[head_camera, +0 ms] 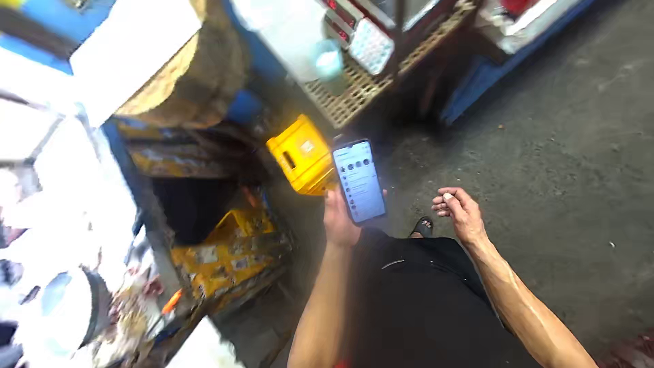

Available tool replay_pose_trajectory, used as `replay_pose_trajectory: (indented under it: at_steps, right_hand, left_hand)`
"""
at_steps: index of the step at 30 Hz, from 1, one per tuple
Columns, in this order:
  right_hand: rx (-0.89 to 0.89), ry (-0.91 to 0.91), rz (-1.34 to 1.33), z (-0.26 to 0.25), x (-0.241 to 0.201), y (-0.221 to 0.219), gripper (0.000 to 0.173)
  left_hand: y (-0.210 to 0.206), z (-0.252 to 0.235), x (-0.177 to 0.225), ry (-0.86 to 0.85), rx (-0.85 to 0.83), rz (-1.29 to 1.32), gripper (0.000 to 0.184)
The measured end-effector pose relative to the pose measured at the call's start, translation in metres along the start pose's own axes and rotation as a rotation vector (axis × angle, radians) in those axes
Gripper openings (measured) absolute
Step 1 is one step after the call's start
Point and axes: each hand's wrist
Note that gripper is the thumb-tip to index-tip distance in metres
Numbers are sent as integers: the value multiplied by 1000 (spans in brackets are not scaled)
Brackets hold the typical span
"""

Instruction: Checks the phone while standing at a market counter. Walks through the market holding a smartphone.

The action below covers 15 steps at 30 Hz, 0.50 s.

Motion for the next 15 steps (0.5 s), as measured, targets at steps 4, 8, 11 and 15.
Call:
replay_pose_trajectory:
  at_steps: [4, 8, 11, 15]
  right_hand:
    - [184, -89, -24, 39, 22, 120, 36]
    - [457, -127, -122, 78, 45, 225, 37]
    - [683, -137, -276, 104, 60, 281, 38]
    - [906, -146, -483, 121, 83, 346, 38]
  left_hand:
    - [-86, -25, -62, 66, -92, -7, 69]
    - [-173, -58, -128, 214, -292, -31, 68]
    - [-242, -81, -183, 344, -429, -34, 69]
    - [-347, -101, -259, 494, -587, -121, 71]
Point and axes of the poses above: each hand's wrist, its own z-axis away from the middle knuckle, its own y-axis out of the back of the hand, x = y × z, and after that the axes turned 6 degrees about -y, right-handed
